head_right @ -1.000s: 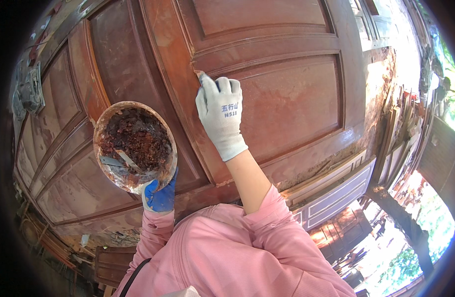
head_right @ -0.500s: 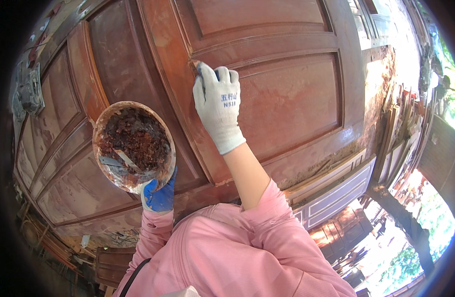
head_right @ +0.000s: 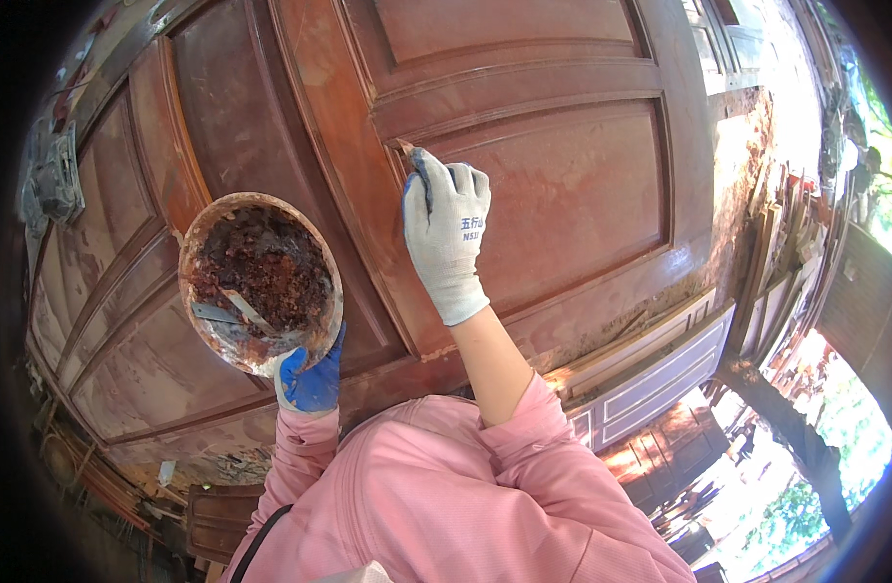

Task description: The person uses a putty knife to apply a dark brown filler from a bucket onto the grooves and edges of a wooden door. They repeatedly scoop the filler and carefully spread it into the recessed areas of the door surface.

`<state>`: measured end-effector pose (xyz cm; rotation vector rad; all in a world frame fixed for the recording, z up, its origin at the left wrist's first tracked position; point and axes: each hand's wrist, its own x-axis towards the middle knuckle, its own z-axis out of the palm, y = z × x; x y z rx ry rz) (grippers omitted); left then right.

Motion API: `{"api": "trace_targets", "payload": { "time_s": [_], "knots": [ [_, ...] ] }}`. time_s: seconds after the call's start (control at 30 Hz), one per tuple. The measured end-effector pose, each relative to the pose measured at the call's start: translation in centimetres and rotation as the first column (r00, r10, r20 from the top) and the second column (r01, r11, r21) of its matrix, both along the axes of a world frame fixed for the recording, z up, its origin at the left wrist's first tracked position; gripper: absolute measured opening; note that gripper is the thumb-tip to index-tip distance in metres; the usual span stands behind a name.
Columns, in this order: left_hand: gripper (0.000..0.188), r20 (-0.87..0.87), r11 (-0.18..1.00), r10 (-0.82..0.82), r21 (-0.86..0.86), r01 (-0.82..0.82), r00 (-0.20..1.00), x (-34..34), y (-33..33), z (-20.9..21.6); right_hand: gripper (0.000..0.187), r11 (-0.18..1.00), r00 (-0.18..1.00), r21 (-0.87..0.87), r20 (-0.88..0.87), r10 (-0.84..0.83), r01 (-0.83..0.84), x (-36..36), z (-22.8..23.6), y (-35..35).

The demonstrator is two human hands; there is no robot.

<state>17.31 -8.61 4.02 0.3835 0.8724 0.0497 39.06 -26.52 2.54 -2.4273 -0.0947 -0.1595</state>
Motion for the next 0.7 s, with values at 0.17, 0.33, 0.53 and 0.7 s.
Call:
{"api": "trace_targets", "payload": {
  "time_s": [0.17,0.33,0.53,0.7],
  "knots": [
    [0.078,0.045,1.000,-0.001,0.012,0.001,0.999,-0.2,0.0,-0.4,0.028,0.996,0.997,-0.088,0.083,0.008,-0.001,-0.5,-1.4,0.9],
    [0.079,0.026,1.000,0.002,0.002,-0.002,1.000,0.1,0.0,0.0,0.032,0.990,0.993,-0.138,0.114,-0.016,0.032,-0.9,-2.0,1.5],
    [0.079,0.030,1.000,-0.019,0.016,0.019,0.999,0.2,0.1,0.1,0.031,0.969,0.994,-0.247,0.108,0.031,-0.004,-1.0,-1.5,1.8],
    [0.080,0.048,0.999,-0.033,0.017,0.032,0.998,0.2,0.2,-0.1,0.028,0.958,0.991,-0.283,0.113,0.074,-0.039,-0.9,-1.0,1.7]
  ]
}}
